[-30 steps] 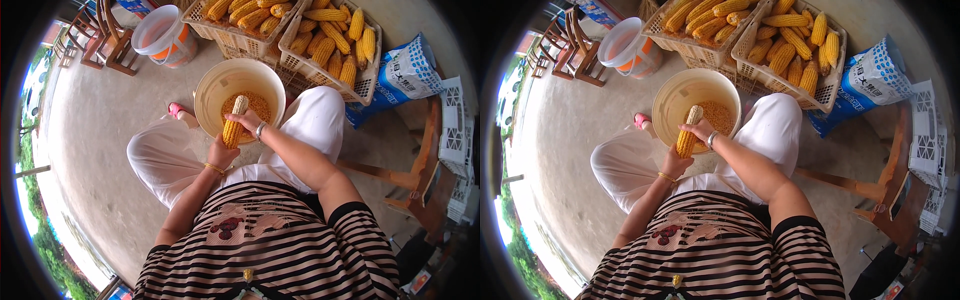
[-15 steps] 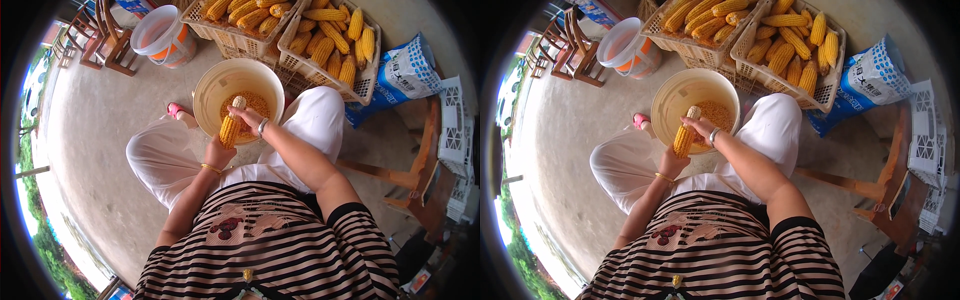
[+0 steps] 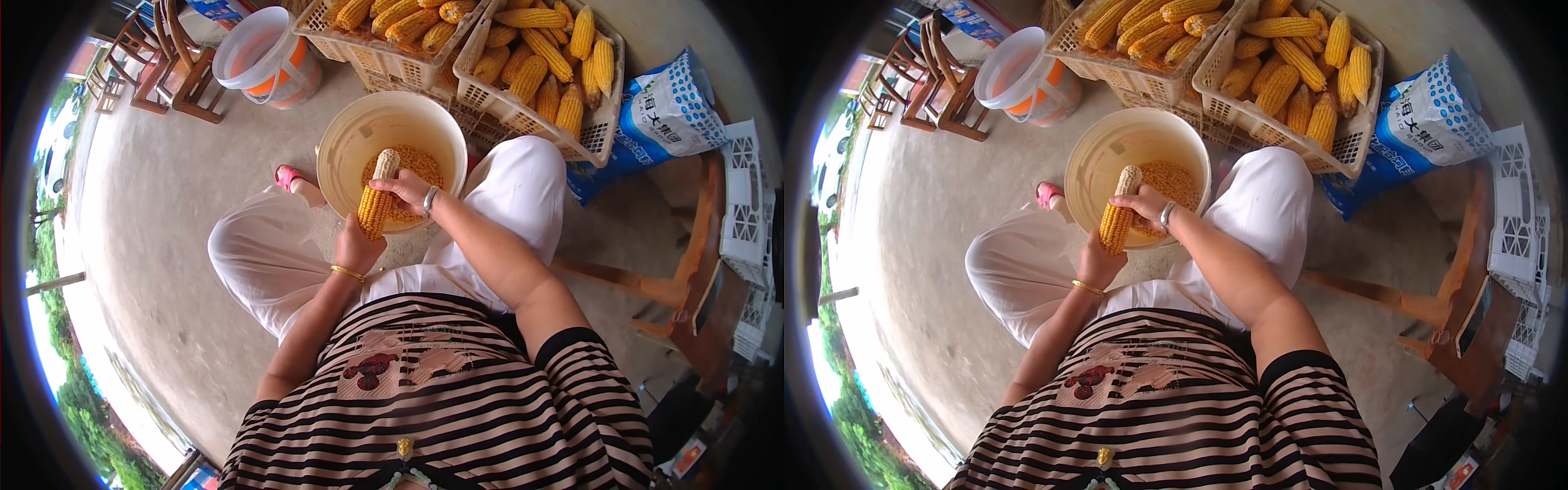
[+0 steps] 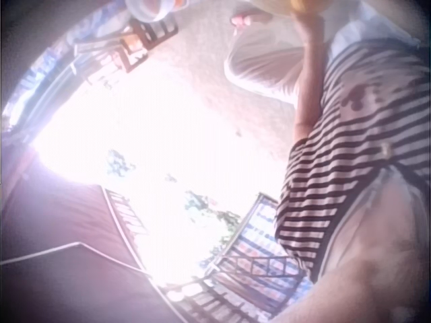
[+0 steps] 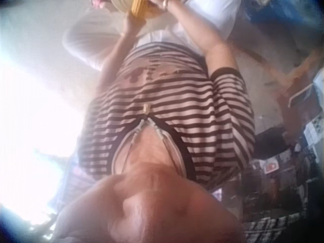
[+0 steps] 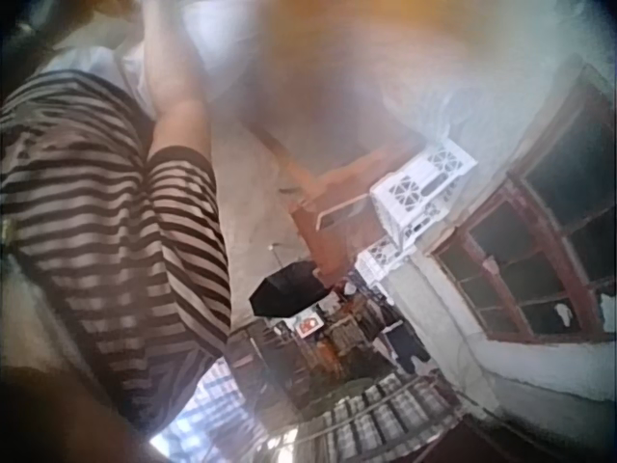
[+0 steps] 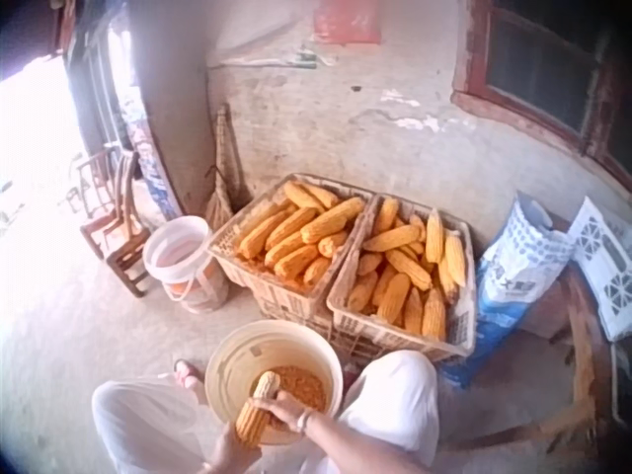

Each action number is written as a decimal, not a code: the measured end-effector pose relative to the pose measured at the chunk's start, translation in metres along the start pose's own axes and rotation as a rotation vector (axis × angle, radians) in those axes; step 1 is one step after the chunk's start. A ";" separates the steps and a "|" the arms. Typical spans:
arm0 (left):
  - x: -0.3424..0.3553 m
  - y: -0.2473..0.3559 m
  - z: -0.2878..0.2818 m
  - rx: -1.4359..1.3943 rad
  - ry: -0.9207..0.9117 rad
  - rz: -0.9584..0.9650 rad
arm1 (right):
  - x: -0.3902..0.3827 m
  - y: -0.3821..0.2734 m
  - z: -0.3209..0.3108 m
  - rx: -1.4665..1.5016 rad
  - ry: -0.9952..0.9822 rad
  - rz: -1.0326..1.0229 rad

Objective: The person is removing kernels from a corn cob by hand into a white bucket. They hold the cob over the bucket and use their thumbs to push the kernels off, handling one cob at a time.

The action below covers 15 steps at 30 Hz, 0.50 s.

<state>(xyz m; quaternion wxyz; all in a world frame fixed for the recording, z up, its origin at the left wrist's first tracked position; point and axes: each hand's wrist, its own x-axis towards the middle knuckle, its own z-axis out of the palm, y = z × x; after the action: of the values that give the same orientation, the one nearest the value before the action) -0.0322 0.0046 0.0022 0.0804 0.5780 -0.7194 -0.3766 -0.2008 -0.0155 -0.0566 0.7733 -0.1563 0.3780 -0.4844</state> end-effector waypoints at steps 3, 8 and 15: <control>0.000 0.002 -0.001 0.022 0.016 0.014 | -0.008 -0.007 0.003 0.068 0.000 0.054; -0.002 0.003 -0.001 0.132 0.032 0.084 | -0.011 -0.007 0.013 0.135 0.028 0.096; -0.001 0.006 -0.004 0.192 -0.002 0.047 | -0.005 0.003 0.010 -0.127 0.182 0.035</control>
<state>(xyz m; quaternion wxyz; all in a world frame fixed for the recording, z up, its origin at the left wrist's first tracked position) -0.0343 0.0044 0.0091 0.0329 0.5657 -0.7656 -0.3045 -0.1930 -0.0111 -0.0499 0.7327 -0.1536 0.4795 -0.4579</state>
